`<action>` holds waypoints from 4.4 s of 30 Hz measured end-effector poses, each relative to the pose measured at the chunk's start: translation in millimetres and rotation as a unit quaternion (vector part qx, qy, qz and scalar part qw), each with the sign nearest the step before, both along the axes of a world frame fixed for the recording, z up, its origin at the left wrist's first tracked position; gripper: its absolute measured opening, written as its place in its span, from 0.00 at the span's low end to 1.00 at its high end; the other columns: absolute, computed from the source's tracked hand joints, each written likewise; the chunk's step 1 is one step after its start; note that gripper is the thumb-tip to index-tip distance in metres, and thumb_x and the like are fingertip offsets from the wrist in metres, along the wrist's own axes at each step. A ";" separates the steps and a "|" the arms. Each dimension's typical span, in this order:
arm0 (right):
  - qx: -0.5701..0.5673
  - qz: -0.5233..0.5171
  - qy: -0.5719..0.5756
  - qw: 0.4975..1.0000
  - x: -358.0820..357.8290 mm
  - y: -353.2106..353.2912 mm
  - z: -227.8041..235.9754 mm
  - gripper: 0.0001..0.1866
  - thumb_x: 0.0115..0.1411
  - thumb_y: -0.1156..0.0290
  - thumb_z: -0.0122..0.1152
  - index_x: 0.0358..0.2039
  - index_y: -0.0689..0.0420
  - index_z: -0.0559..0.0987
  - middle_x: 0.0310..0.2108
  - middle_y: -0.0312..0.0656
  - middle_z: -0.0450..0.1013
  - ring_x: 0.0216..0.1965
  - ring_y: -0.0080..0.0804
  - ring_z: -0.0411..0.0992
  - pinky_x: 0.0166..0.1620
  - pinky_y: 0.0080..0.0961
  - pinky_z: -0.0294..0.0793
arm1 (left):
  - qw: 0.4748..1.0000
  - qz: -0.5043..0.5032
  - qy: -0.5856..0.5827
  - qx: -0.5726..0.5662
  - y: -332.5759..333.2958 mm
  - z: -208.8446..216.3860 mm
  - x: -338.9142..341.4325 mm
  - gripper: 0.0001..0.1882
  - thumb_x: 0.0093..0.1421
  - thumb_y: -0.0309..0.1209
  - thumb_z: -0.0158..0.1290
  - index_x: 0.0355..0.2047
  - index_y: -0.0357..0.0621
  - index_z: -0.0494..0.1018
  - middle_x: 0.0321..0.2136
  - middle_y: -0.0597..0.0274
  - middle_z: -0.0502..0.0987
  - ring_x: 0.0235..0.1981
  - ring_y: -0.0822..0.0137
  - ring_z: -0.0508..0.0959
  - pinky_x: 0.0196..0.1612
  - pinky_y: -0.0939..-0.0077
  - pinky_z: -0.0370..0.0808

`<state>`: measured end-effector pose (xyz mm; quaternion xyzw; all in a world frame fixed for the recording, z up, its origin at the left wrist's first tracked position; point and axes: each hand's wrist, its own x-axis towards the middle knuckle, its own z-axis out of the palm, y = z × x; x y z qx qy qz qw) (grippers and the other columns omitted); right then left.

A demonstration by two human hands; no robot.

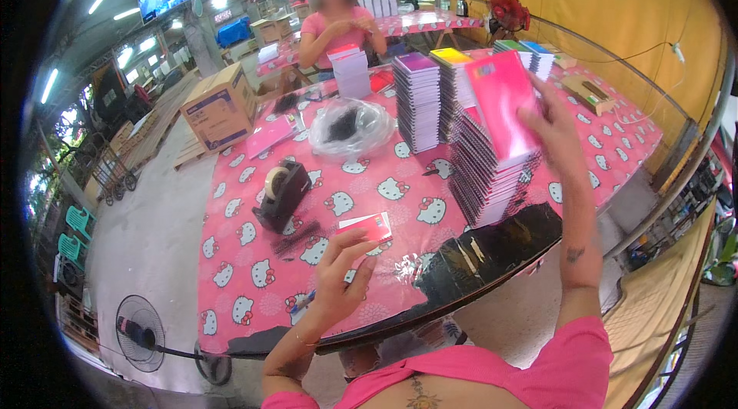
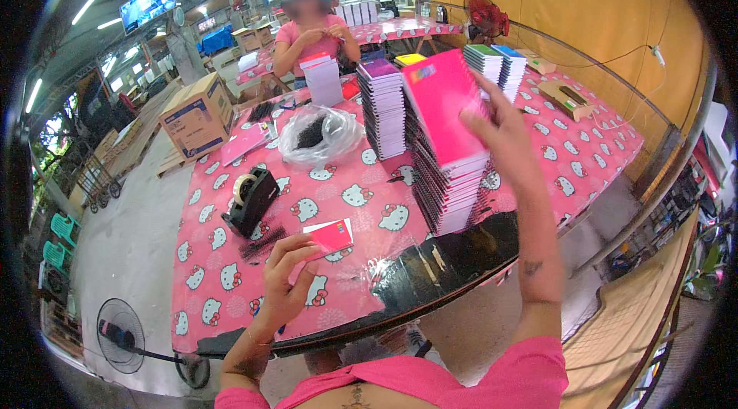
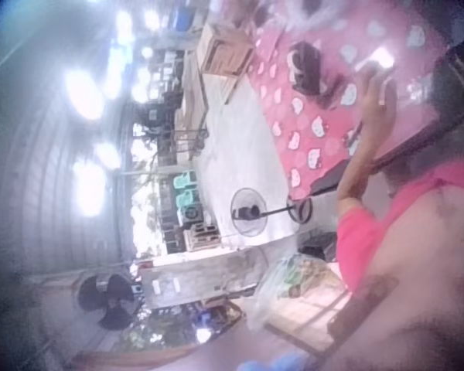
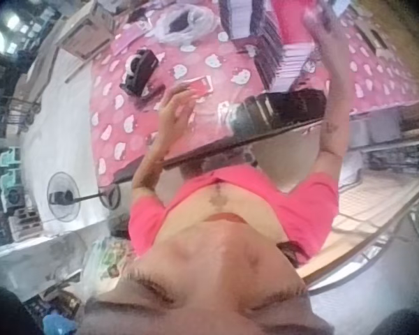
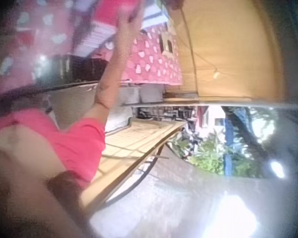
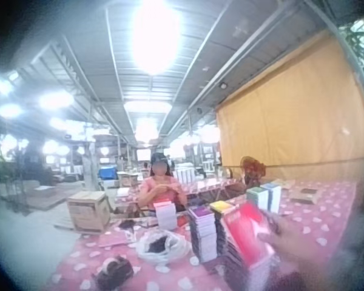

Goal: The person organizes small pink notebooks into stacks on a table and uses scissors to trim the wire coils on the binding. They handle each notebook individually to align and cut the wire before placing it into a completed pile.

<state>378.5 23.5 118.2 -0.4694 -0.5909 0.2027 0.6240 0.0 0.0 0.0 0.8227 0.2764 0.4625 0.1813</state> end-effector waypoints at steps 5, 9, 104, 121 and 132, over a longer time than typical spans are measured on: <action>-0.143 -0.032 -0.162 0.976 55.1 39.9 -2.4 0.36 0.58 0.60 0.65 0.63 0.63 0.67 0.56 0.49 0.70 0.51 0.32 0.70 0.55 0.31 0.69 | 1.000 0.028 0.007 0.002 -1.1 -12.0 -7.9 0.13 0.57 0.21 0.58 0.44 0.39 0.76 0.50 0.49 0.72 0.45 0.56 0.77 0.45 0.67 0.76; -0.175 -0.151 -0.404 0.885 67.2 45.3 -27.1 0.33 0.58 0.50 0.61 0.57 0.61 0.73 0.45 0.53 0.73 0.47 0.41 0.73 0.51 0.36 0.71 | 0.999 0.038 0.012 -0.007 0.8 -20.3 -11.4 0.13 0.58 0.23 0.57 0.44 0.39 0.76 0.48 0.51 0.72 0.45 0.56 0.77 0.49 0.66 0.73; -0.225 0.189 0.142 0.945 -151.4 -25.6 -298.1 0.13 0.58 0.79 0.65 0.44 0.61 0.80 0.31 0.30 0.76 0.32 0.14 0.71 0.35 0.15 0.72 | 0.984 0.138 0.022 -0.113 22.8 -118.1 -12.8 0.06 0.61 0.26 0.58 0.38 0.38 0.76 0.27 0.56 0.76 0.21 0.69 0.78 0.22 0.77 0.72; -0.254 0.243 0.179 0.919 -137.6 -38.5 -277.6 0.13 0.57 0.78 0.66 0.44 0.63 0.79 0.35 0.34 0.78 0.37 0.17 0.73 0.41 0.18 0.74 | 0.969 0.006 0.156 -0.193 30.2 -90.9 -18.0 0.13 0.62 0.29 0.56 0.46 0.40 0.74 0.34 0.57 0.75 0.28 0.62 0.77 0.35 0.70 0.74; -0.233 0.238 0.133 0.933 -126.3 -47.2 -257.5 0.15 0.57 0.80 0.65 0.46 0.64 0.80 0.38 0.37 0.79 0.39 0.20 0.75 0.45 0.20 0.75 | 0.956 -0.015 0.247 -0.158 33.8 -54.4 1.5 0.12 0.62 0.37 0.55 0.42 0.43 0.73 0.37 0.56 0.76 0.32 0.53 0.76 0.37 0.59 0.71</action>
